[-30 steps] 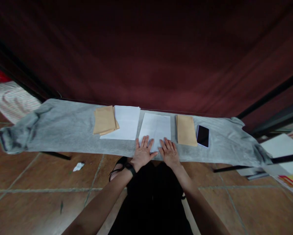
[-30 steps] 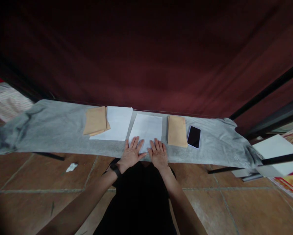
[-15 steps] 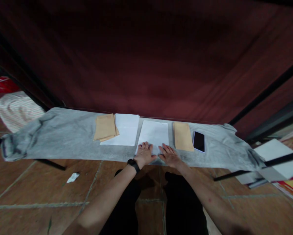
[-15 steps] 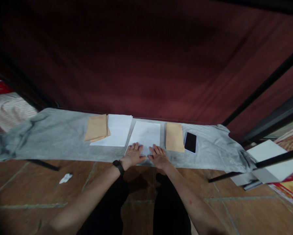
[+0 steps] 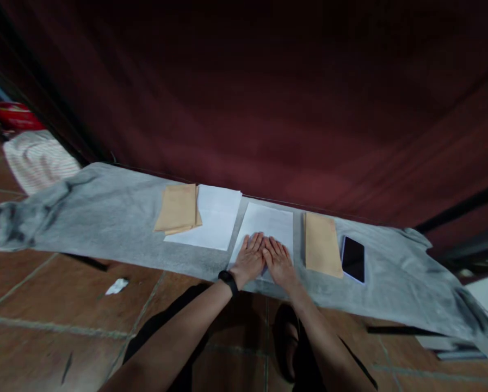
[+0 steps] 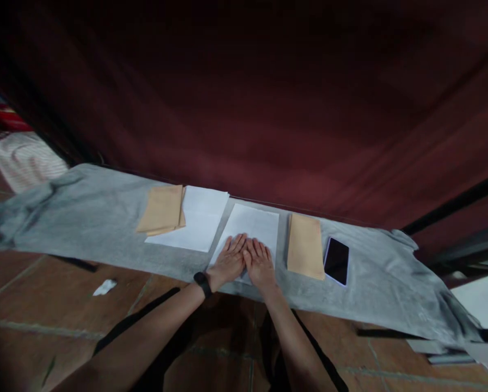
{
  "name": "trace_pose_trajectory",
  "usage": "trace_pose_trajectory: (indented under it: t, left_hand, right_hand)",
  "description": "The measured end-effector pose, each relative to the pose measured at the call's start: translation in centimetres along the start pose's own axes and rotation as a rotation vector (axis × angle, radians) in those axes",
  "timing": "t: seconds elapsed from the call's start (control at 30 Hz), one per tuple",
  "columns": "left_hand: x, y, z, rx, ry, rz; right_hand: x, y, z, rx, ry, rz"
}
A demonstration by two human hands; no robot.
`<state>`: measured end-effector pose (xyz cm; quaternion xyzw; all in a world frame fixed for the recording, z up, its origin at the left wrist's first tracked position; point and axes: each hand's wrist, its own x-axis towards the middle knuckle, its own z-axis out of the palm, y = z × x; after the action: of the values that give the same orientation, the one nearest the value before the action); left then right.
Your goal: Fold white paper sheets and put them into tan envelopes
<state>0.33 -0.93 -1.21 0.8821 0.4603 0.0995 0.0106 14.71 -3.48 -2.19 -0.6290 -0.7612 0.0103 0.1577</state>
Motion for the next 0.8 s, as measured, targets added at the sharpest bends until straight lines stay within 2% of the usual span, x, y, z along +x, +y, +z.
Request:
trace_pose_trajectory:
  t: [0.1,0.3,0.53,0.67,0.8]
  left_hand:
    - [0.7,-0.2,-0.1,-0.033,0.022,-0.062]
    - [2.1,-1.4,-0.3,-0.053,0.03,-0.21]
    - [3.2,-2.0,-0.5,-0.039,0.064,-0.393]
    - [4.3,-3.0,-1.4,-0.101,0.105,-0.452]
    - [5.8,-4.9,-2.8,-0.214,0.15,-0.521]
  right_hand:
    - [0.3,1.3,-0.1,-0.058,0.008,0.017]
    - [0.5,2.6,0.4,-0.125,0.135,-0.003]
    - [1.0,3.9,1.4,-0.147,0.293,0.131]
    - [1.4,3.8,1.5,-0.165,0.28,0.169]
    - [2.0,3.4,1.0,-0.164,0.231,0.199]
